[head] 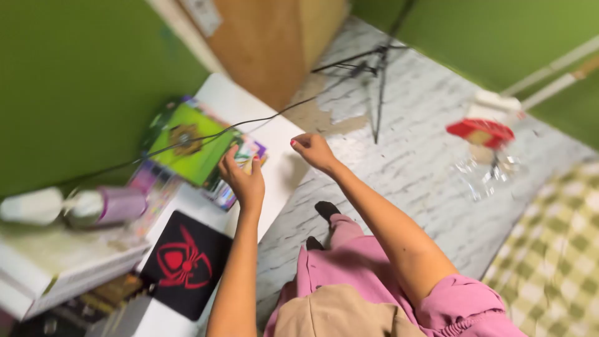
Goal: The recorder is sweeping debris from the floor into a dustpan in a bedroom.
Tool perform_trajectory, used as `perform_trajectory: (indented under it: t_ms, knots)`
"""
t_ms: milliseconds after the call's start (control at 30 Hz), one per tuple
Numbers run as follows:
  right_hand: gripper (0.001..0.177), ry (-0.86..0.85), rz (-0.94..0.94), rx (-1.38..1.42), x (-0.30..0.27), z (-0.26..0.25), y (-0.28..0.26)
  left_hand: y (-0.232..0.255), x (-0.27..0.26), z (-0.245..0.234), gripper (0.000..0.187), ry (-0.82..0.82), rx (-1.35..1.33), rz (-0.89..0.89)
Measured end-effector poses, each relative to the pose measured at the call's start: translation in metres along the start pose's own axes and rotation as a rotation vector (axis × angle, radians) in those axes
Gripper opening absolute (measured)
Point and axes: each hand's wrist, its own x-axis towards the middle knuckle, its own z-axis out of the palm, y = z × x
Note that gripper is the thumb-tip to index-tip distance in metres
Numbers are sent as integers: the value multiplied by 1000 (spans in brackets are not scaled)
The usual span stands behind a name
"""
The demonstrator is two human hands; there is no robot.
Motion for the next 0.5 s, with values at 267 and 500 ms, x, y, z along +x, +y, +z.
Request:
perform_trajectory:
  t_ms: [267,500]
  knots:
    - [29,358,106,104,-103,-105,71,64,-60,85,44,-382,-187,66]
    - [22,706,13,140,-177,-242,117,171,-116,190,40,-586,-327,328]
